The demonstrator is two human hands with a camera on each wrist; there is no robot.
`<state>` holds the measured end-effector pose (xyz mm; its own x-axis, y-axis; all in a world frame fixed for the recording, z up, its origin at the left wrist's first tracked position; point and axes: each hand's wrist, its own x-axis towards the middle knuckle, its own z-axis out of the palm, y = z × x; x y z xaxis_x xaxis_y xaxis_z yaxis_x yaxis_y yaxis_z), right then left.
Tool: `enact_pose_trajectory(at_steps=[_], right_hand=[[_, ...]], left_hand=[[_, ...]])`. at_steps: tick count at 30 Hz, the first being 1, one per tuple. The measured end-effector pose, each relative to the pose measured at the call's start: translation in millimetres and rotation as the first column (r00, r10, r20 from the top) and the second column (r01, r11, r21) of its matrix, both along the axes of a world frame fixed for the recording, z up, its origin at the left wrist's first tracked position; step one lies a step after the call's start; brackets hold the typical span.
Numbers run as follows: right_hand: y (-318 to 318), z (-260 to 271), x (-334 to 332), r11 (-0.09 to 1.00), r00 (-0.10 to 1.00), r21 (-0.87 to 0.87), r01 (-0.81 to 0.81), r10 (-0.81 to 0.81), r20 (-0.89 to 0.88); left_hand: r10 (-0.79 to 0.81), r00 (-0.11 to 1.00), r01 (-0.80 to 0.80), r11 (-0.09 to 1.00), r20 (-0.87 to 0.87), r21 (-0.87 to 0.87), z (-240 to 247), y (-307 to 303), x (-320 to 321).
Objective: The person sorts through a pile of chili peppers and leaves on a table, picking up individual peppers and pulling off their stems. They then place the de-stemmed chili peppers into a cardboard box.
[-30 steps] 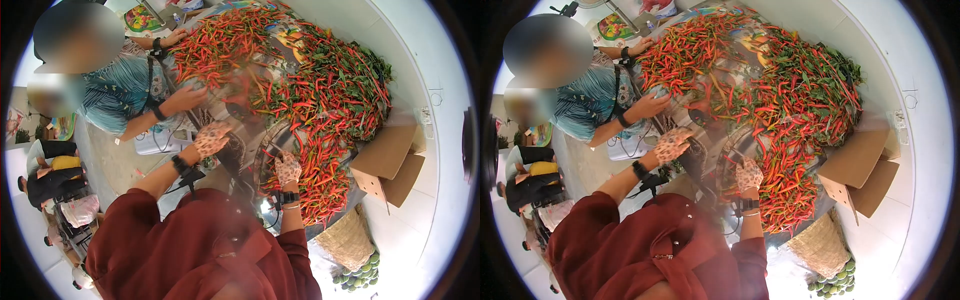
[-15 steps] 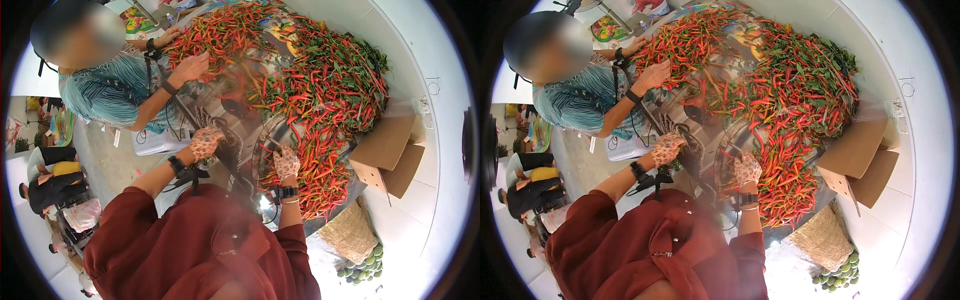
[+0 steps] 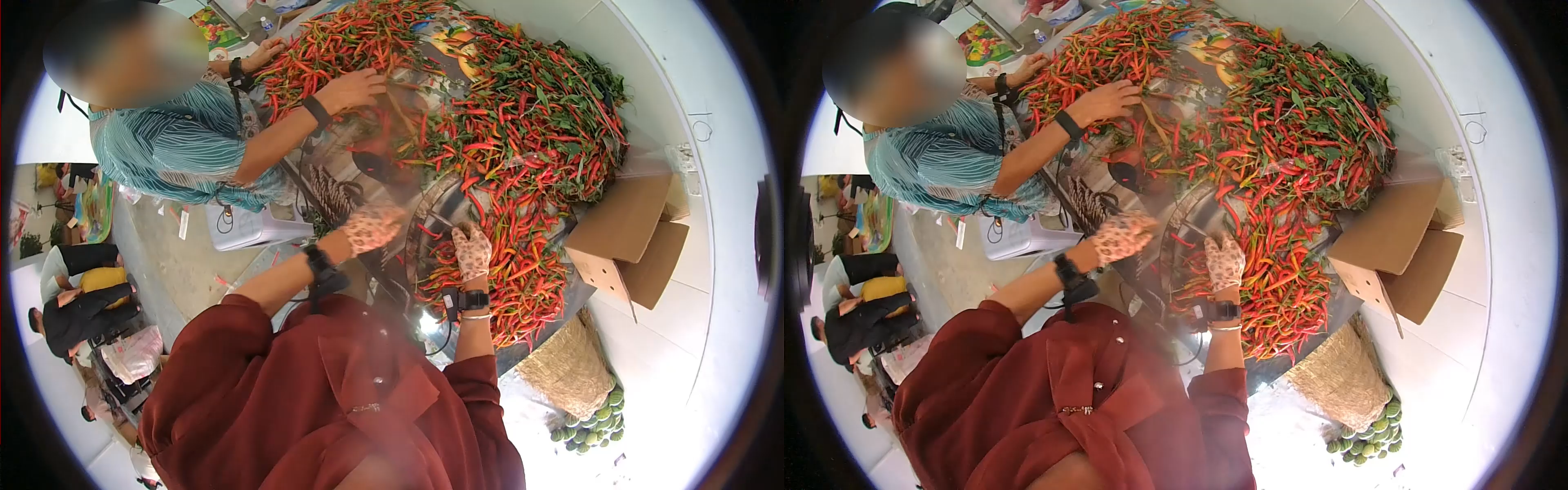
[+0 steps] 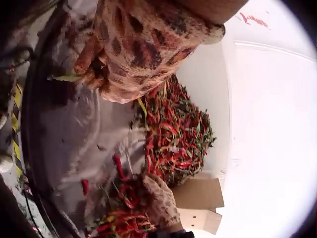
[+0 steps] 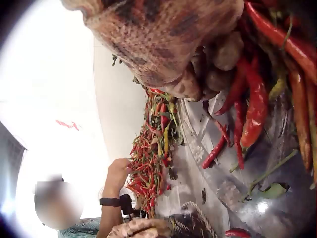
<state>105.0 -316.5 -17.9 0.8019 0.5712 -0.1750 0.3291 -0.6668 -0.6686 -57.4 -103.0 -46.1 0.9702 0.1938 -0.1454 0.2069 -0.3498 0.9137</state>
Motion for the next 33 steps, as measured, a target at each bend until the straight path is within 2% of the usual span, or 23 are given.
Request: enact_pose_trajectory(at_steps=[1,2,3,5,6,10,13,15,16,17,19,20,21,23,24,26,27,28,29,30,31,32,33], right_hand=[[-0.3,0.4,1.0,0.999,0.998,-0.044,0.003,0.0,0.062],[-3.2,-10.0,3.2,1.0,1.0,0.005,-0.003,0.002,0.025],[-3.0,-6.0,4.4,1.0,1.0,0.002,0.004,-0.004,0.027],[0.1,6.7,4.2,1.0,0.99,0.0,0.02,-0.02,-0.14],[-3.7,-12.5,3.5,0.998,0.99,0.043,0.041,-0.034,-0.136],[2.5,14.0,1.4,1.0,0.99,0.005,0.015,-0.014,-0.141],[-2.5,8.6,-0.9,0.997,0.992,0.052,0.049,-0.043,-0.122],[-1.6,2.9,-3.6,0.994,0.996,0.067,0.086,-0.084,-0.03],[-0.9,2.0,-3.3,0.993,0.996,0.075,0.088,-0.086,-0.033],[-1.2,2.1,-1.1,0.997,0.996,0.042,0.071,-0.069,-0.049],[0.6,5.5,0.2,0.998,0.997,0.016,0.056,-0.055,-0.062],[1.0,10.2,0.0,0.998,0.996,0.013,0.066,-0.065,-0.067],[1.3,14.4,-0.4,0.997,0.994,0.008,0.077,-0.077,-0.072],[-0.9,8.1,-0.2,0.997,0.997,0.006,0.071,-0.071,-0.038],[-1.5,6.8,0.6,0.999,0.998,0.016,0.047,-0.047,-0.03],[-0.8,7.0,1.3,0.999,0.999,0.03,0.025,-0.024,-0.023],[-0.7,7.9,1.5,1.0,0.999,0.017,0.024,-0.024,-0.032],[-0.6,8.6,1.5,1.0,0.999,0.004,0.025,-0.024,-0.041],[-1.5,4.6,1.7,1.0,0.999,0.007,0.028,-0.028,-0.042],[-1.8,0.6,1.6,1.0,1.0,-0.002,0.013,-0.013,0.001],[-2.5,-4.8,1.4,1.0,0.999,-0.011,-0.001,0.001,0.044],[-3.8,-10.9,1.0,1.0,0.999,-0.005,0.007,-0.006,0.044],[-5.6,-17.1,0.3,1.0,0.998,0.003,0.021,-0.021,0.066]], left_hand=[[-0.005,1.0,0.005,1.0,0.003,-0.003,13.2,-13.4,16.8],[-0.069,0.996,0.079,0.976,-0.056,0.203,40.1,-25.7,35.0],[-0.12,0.985,0.161,0.905,-0.127,0.395,54.7,-36.5,49.1],[-0.111,0.987,0.147,0.918,-0.119,0.368,50.7,-50.8,67.3],[-0.093,0.989,0.128,0.93,-0.115,0.344,48.3,-54.4,72.4],[-0.164,0.974,0.212,0.897,-0.153,0.387,38.8,-55.9,83.8],[-0.122,0.985,0.153,0.942,-0.119,0.299,40.3,-50.3,78.5],[0.007,0.995,0.008,0.987,-0.097,0.158,50.2,-41.1,70.4],[0.091,0.987,-0.09,0.996,-0.134,0.015,52.6,-37.2,68.8],[0.092,0.987,-0.089,0.996,-0.135,0.025,55.8,-30.2,64.6],[0.018,0.968,-0.097,0.945,-0.249,-0.311,71.3,-16.4,56.4],[0.095,0.95,-0.235,0.844,-0.296,-0.482,66.6,-12.6,48.3],[0.092,0.951,-0.23,0.847,-0.296,-0.478,54.4,-4.6,38.1],[0.098,0.987,-0.144,0.888,-0.126,-0.436,23.6,15.5,11.6],[0.097,0.987,-0.143,0.889,-0.127,-0.435,26.1,22.7,0.5],[0.134,0.952,-0.268,0.796,-0.274,-0.542,38.5,36.2,-20.0],[0.133,0.952,-0.267,0.798,-0.274,-0.541,46.8,44.5,-28.9],[0.041,0.928,-0.156,0.945,-0.371,-0.286,60.6,52.7,-36.2],[-0.017,0.876,0.007,1.0,-0.482,-0.023,68.0,62.1,-45.9],[-0.019,0.876,0.012,1.0,-0.482,-0.019,61.0,72.9,-66.8],[-0.173,0.846,0.414,0.809,-0.505,0.418,44.5,83.2,-94.5],[-0.275,0.76,0.649,0.302,-0.588,0.698,36.4,88.5,-110.1],[-0.278,0.759,0.651,0.293,-0.59,0.7,38.1,89.6,-113.1]])
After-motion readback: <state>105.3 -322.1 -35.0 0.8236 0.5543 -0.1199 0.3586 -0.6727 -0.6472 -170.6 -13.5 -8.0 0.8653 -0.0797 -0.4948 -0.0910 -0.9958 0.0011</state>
